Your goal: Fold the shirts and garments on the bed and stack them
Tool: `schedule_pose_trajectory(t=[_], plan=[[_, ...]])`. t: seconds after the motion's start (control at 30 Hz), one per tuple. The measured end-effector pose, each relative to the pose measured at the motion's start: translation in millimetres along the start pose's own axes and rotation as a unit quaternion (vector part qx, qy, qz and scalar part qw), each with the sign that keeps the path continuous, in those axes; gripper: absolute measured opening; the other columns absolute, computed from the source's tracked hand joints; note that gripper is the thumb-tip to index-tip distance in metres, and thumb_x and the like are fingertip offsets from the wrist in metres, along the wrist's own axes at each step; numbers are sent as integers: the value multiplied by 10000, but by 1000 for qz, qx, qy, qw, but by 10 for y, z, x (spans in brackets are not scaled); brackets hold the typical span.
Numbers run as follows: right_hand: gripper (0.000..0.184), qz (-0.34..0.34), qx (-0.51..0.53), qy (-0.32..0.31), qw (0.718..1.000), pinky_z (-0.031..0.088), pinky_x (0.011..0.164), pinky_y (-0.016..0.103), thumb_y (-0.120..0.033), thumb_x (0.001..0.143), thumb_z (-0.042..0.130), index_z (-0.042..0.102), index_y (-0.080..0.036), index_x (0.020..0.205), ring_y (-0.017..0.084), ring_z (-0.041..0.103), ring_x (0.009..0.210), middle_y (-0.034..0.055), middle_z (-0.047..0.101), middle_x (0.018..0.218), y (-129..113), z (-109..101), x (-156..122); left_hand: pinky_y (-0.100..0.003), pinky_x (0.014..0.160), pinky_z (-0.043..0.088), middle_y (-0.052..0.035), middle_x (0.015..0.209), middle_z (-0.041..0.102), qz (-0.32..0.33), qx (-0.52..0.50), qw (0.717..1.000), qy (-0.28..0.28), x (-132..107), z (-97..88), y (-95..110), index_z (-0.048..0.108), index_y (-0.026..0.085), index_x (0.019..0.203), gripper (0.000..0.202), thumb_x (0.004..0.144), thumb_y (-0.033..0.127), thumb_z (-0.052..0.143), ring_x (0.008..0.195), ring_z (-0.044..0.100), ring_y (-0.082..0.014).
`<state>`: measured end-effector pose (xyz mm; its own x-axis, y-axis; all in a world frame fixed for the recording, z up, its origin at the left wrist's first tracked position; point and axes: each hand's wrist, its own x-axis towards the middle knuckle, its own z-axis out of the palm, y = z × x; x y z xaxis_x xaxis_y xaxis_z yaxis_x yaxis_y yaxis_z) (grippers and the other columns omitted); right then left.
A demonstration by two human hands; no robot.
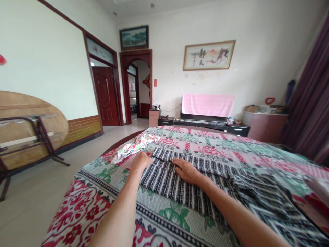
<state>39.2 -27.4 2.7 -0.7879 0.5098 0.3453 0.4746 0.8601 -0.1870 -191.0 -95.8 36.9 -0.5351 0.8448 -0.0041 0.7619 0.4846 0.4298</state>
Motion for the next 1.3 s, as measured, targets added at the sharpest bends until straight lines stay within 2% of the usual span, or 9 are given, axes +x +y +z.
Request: schedule_pose_trajectory(t=[0.17, 0.37, 0.53, 0.67, 0.83, 0.93, 1.03, 1.13, 1.3], plan=[[273, 8, 12, -9, 1000, 443, 925, 346, -154, 814, 411, 616, -197, 989, 199, 583, 1043, 62, 644, 1113, -7, -65, 24, -272, 573, 459, -80, 788, 694, -5, -103, 995, -16, -78, -24, 20, 626, 178, 710, 179, 667, 333, 549, 763, 651, -232], [361, 5, 105, 83, 991, 414, 974, 334, -84, 774, 391, 623, -194, 1029, 187, 571, 1073, 54, 643, 1121, -117, -58, 363, -251, 510, 440, -14, 585, 620, -44, -233, 970, -53, -152, -101, 30, 558, 179, 622, 34, 597, 183, 580, 623, 615, -189], [401, 72, 241, 17, 968, 436, 939, 357, -143, 786, 401, 640, -208, 1100, 195, 595, 982, 27, 670, 1024, -312, 48, 704, -243, 479, 433, 10, 478, 562, -57, -339, 935, -82, -103, -64, 8, 534, 170, 598, 90, 568, 132, 610, 517, 582, -161], [342, 129, 336, -18, 933, 453, 891, 350, -239, 814, 425, 660, -219, 1062, 205, 569, 984, 25, 659, 987, -406, 87, 760, -254, 524, 474, -7, 541, 615, -38, -392, 910, -128, -92, -44, 37, 544, 162, 626, 99, 592, 176, 636, 522, 600, -154], [353, 206, 509, -12, 836, 498, 652, 270, -452, 848, 427, 611, -237, 1060, 187, 579, 909, 45, 623, 1024, -394, 31, 685, -276, 616, 485, 5, 587, 630, 66, -469, 854, -214, -140, -60, 138, 620, 157, 737, 202, 554, 205, 691, 581, 611, -156], [354, 222, 549, -9, 806, 464, 585, 225, -496, 828, 466, 609, -221, 999, 150, 586, 780, 42, 631, 938, -348, -59, 639, -250, 638, 466, -2, 662, 658, 113, -427, 874, -204, -226, -67, 266, 666, 153, 871, 304, 567, 173, 658, 651, 619, -154], [322, 252, 516, 6, 819, 423, 541, 203, -472, 812, 498, 624, -196, 919, 106, 549, 650, 22, 622, 841, -289, -177, 573, -229, 578, 429, 6, 682, 652, 158, -348, 905, -186, -348, -57, 451, 675, 156, 943, 361, 587, 164, 617, 622, 591, -142], [281, 287, 473, 16, 833, 375, 498, 190, -426, 791, 532, 636, -173, 853, 77, 496, 558, 8, 612, 748, -224, -292, 487, -212, 547, 390, 16, 647, 620, 217, -240, 935, -145, -455, -26, 630, 687, 145, 882, 299, 597, 174, 600, 601, 556, -127], [106, 343, 419, 34, 840, 323, 462, 175, -264, 726, 594, 590, -160, 708, 61, 468, 474, -41, 545, 529, -106, -397, 356, -215, 570, 385, 8, 685, 632, 313, -59, 942, -105, -556, -31, 741, 701, 181, 843, 257, 617, 256, 606, 681, 570, -149]])
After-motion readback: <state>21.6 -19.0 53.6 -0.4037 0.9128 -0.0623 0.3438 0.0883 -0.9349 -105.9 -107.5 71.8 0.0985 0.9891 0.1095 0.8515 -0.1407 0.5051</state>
